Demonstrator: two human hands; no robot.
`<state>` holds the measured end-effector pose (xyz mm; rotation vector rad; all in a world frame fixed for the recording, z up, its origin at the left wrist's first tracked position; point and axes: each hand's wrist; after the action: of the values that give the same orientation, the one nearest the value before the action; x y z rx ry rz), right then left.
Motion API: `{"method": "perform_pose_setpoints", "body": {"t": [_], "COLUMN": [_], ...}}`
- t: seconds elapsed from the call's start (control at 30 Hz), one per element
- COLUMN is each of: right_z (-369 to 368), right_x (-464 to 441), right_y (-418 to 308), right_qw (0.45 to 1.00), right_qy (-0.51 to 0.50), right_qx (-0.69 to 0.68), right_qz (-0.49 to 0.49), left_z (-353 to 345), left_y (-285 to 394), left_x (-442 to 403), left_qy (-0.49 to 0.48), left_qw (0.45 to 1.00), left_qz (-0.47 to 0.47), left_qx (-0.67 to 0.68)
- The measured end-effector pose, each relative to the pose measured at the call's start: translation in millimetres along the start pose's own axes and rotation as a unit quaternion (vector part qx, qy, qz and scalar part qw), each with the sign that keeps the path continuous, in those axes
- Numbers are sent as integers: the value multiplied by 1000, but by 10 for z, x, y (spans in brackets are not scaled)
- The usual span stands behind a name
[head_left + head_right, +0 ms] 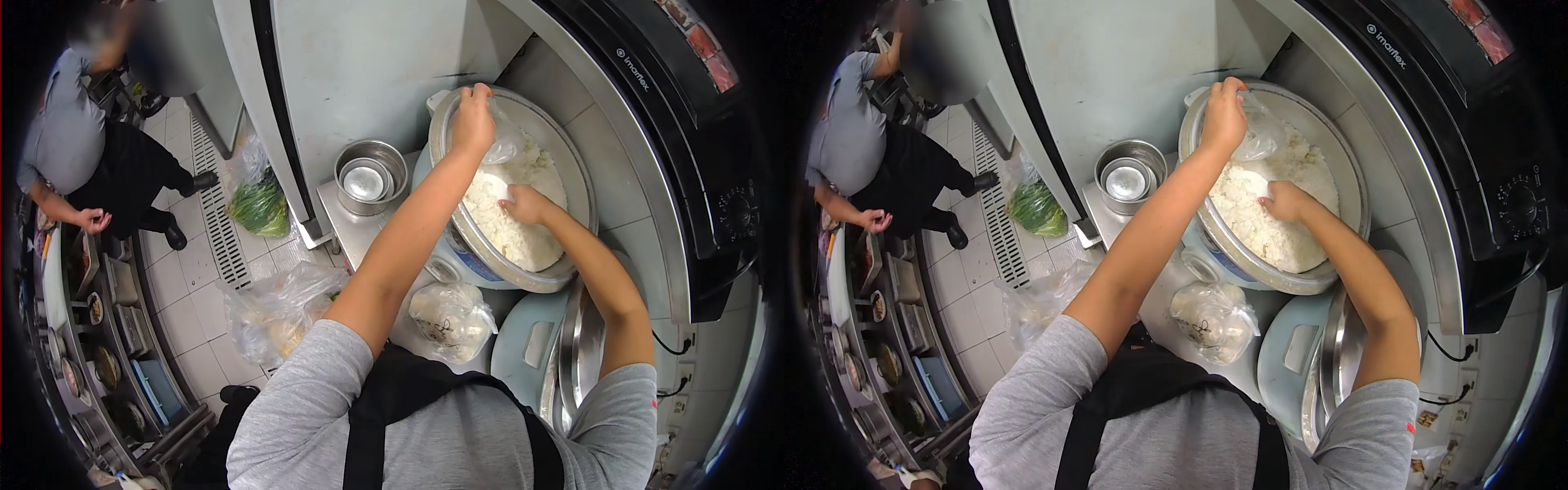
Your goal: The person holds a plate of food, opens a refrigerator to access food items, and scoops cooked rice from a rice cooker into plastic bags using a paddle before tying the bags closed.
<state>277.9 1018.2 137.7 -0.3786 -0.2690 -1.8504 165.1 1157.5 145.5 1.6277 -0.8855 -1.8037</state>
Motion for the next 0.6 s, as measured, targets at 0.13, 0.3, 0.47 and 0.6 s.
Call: {"method": "perform_pose_setpoints", "body": {"t": [0.13, 0.3, 0.47, 0.6], "right_z": [-137, -230, -215, 40], "right_x": [131, 521, 602, 579], "right_y": [-75, -380, -196, 21], "right_qw": [999, 997, 988, 941], "right_qy": [-19, -67, -84, -160], "right_qx": [-23, -49, -129, -295], "right_qz": [38, 10, 5, -50], "left_z": [-27, -25, 17, 46], "left_y": [-8, -11, -16, -16], "left_x": [6, 4, 26, 21], "left_qy": [1, -13, 3, 24], "left_qw": [1000, 1000, 1000, 1000], "left_qz": [-13, -6, 0, 1], "left_qx": [-6, -2, 8, 13]}}
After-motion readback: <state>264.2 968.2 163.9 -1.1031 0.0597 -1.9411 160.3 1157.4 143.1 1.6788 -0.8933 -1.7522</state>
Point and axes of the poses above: each hand's wrist, its own x-axis away from the middle knuckle, its own z-axis out of the back of the hand, y = z × x, and after that the axes turned 5 degrees about -z, right-handed
